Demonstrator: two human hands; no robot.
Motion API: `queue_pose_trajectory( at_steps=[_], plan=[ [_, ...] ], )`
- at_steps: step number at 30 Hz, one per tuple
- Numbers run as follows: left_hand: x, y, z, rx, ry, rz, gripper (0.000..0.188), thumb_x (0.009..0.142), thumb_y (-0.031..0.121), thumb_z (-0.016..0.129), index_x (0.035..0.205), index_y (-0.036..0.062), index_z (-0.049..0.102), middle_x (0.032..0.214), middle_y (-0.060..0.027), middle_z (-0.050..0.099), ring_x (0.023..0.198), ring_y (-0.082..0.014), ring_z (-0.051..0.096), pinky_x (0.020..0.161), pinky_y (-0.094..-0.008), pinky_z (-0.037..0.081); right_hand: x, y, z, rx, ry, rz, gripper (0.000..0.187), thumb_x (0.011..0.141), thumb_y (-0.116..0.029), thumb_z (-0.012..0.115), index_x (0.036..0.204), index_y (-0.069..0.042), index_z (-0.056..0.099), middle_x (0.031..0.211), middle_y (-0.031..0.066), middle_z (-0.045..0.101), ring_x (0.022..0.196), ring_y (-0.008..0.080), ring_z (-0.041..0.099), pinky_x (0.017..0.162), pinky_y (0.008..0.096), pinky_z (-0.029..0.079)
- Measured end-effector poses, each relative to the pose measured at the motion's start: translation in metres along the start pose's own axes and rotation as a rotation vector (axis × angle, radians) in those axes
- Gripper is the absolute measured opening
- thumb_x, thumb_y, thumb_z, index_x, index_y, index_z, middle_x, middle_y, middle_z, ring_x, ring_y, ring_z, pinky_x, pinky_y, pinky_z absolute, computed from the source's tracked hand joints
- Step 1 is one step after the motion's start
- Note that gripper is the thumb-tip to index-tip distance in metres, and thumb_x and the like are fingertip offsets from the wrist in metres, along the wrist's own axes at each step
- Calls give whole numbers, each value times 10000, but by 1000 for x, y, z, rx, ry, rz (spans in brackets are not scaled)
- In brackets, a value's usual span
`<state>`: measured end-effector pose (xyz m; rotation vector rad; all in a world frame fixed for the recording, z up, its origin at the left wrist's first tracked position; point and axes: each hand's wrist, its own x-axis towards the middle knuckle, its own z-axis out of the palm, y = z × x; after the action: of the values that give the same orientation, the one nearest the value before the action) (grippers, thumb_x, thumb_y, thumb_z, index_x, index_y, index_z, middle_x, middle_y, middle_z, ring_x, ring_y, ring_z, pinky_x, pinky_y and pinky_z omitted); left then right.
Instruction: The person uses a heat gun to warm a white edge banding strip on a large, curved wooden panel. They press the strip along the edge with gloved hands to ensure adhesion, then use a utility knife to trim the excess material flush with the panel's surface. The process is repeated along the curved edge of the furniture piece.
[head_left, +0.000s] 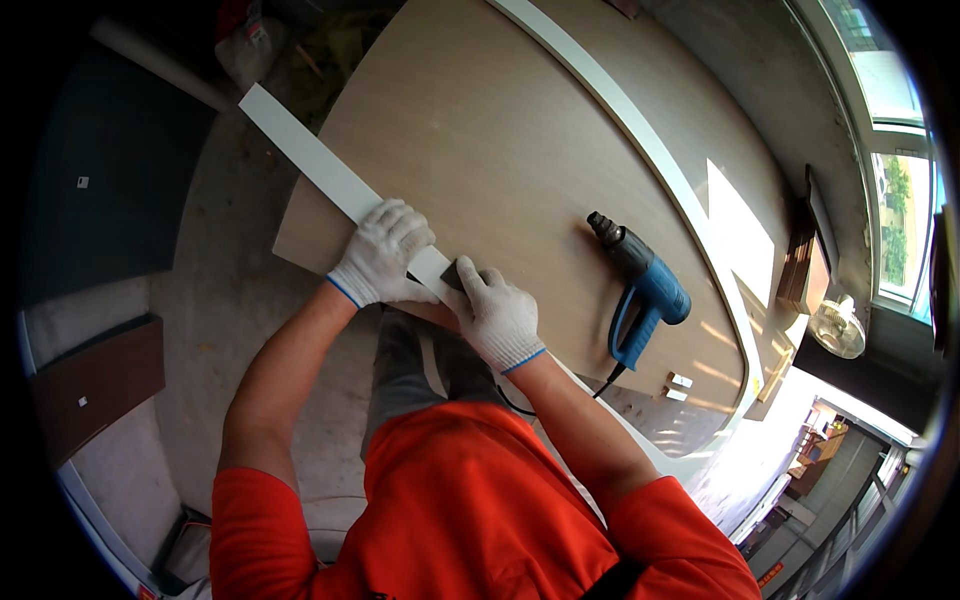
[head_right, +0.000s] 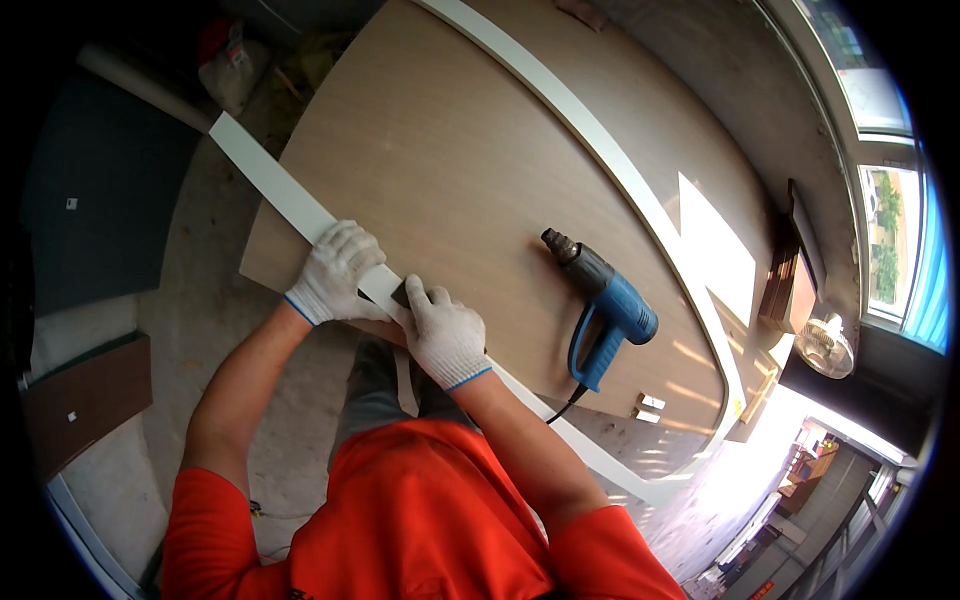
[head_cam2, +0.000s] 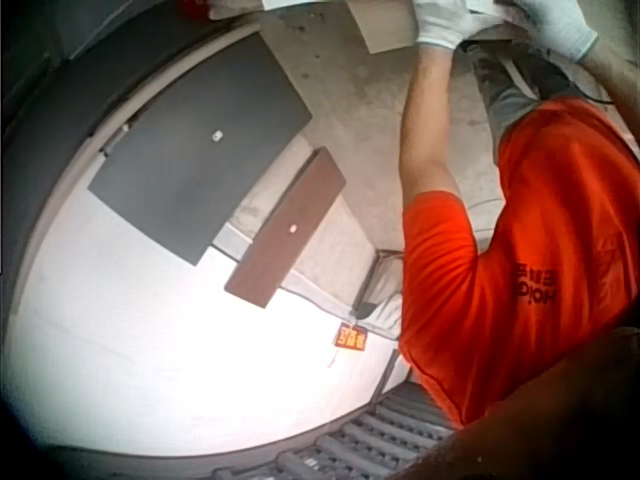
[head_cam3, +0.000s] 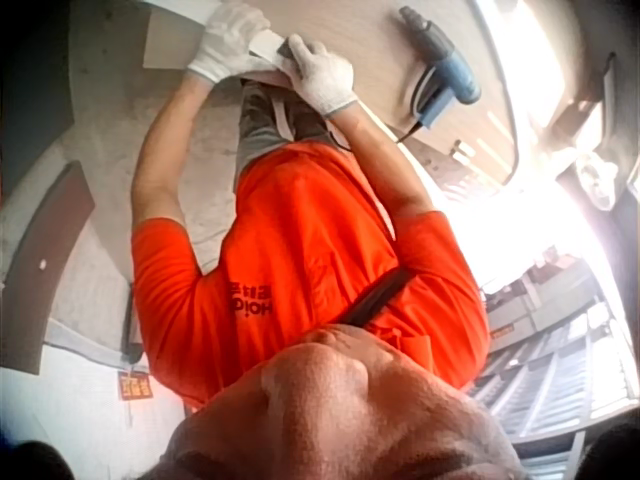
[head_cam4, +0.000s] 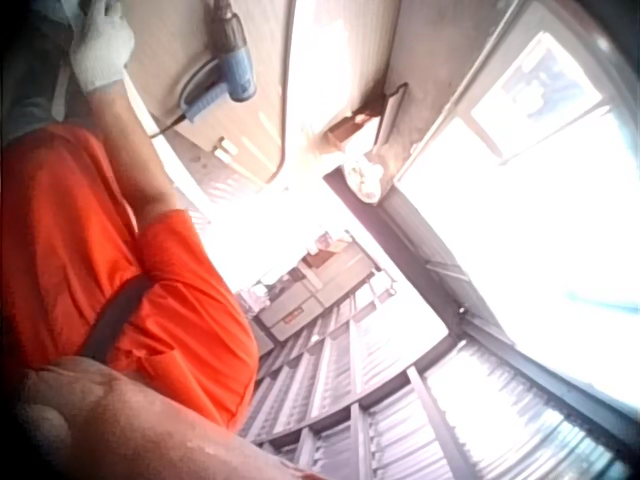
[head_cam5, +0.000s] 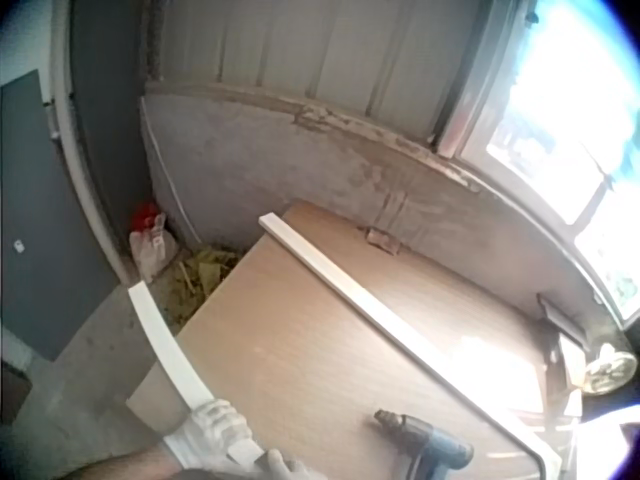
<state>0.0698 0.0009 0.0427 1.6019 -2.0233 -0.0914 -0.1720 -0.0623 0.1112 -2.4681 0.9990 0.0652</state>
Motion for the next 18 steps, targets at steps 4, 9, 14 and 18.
queue_pose_trajectory(
  at_steps=[4,9,14,18],
  plan=[
    [1,-1,0,4,-2,8,875,595,729,898,1159,113,640,1270,-110,623,1269,-359,592,1220,-587,431,1,-1,5,-3,13,21,562,1001,-366,687,1503,-138,580,1038,182,724,820,397,760,672,528,605],
    [-7,2,-1,42,8,-56,1046,643,786,849,1353,49,629,1451,-175,591,1440,-417,514,1287,-607,353,21,-4,6,124,132,100,557,995,-373,706,1488,-137,601,1081,205,739,862,433,756,726,539,611],
    [-31,71,16,161,-103,-232,1320,788,880,680,1649,-77,387,1745,-301,336,1656,-471,258,1369,-608,155,-11,55,10,234,309,283,543,977,-362,749,1458,-130,652,1159,227,753,978,435,760,840,509,620],
    [-14,183,56,-105,-470,-53,1153,884,851,587,1590,-57,509,1693,-309,421,1654,-482,254,1376,-595,84,-15,56,3,383,342,390,590,938,-350,799,1453,-99,659,1233,231,751,1108,414,745,943,479,603]
  ],
)
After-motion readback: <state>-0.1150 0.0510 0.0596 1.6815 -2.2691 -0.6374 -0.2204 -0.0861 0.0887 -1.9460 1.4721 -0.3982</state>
